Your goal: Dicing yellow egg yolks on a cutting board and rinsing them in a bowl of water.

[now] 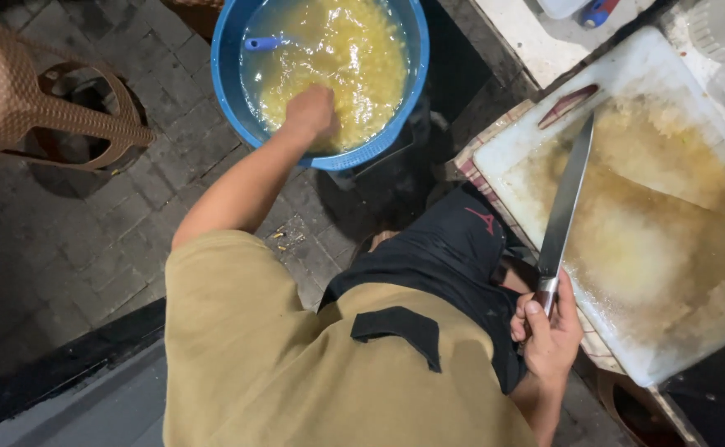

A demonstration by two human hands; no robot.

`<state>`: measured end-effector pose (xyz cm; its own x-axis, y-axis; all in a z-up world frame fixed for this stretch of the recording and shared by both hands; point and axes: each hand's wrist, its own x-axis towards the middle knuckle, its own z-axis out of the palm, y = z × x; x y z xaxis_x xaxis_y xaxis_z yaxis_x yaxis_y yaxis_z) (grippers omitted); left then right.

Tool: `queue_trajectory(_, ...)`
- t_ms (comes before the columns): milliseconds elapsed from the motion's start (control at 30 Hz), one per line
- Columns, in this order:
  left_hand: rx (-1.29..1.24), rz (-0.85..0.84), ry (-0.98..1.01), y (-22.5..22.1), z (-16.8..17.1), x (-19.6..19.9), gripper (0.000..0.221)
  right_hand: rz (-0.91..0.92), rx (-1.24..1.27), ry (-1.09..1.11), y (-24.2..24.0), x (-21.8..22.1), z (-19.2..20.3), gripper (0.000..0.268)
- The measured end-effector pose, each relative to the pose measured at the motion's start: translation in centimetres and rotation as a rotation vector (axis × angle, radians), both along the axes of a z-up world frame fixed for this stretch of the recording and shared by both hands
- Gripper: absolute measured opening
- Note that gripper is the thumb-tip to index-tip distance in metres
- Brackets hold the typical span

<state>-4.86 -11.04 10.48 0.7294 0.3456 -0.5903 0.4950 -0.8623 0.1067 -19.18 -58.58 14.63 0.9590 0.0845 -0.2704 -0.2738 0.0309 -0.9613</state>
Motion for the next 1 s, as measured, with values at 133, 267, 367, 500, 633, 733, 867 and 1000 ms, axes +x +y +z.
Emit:
queue_trajectory(133,-0.015,-0.042,0.003,0.0,-0.5,0.0,0.042,0.007,0.030,-0.016,-0.8,-0.4,-0.8,0.065)
queue_trajectory(267,0.016,0.016,0.037,1.5,1.1,1.1,0.031,-0.016,0.016,-0.007,-0.9,-0.6,-0.9,0.064)
queue_trajectory(367,-0.017,0.087,-0.055,2.3,3.0,1.0,0.029,-0.012,0.025,-0.021,-1.0,-0.6,-0.8,0.064)
queue_trajectory(500,-0.143,0.255,-0.137,1.6,7.0,0.7,0.035,-0.065,0.026,-0.023,-1.2,-0.8,-0.4,0.064)
queue_trajectory(633,-0.016,0.129,-0.540,5.7,2.2,0.3,0.021,-0.091,0.015,-0.008,-2.0,-0.9,-0.3,0.062)
queue_trajectory(733,-0.020,0.088,-0.466,6.2,1.4,-0.1,0.012,-0.104,-0.013,-0.052,-2.9,-1.1,-0.7,0.064)
queue_trajectory(867,-0.026,-0.142,-0.811,4.4,3.4,-0.9,0.038,-0.152,0.013,-0.071,-3.8,-1.4,-0.4,0.061)
queue_trajectory(1000,-0.142,-0.389,-1.041,-5.1,10.8,0.6,0.050,-0.209,-0.050,-0.173,-4.9,-0.5,-0.2,0.048)
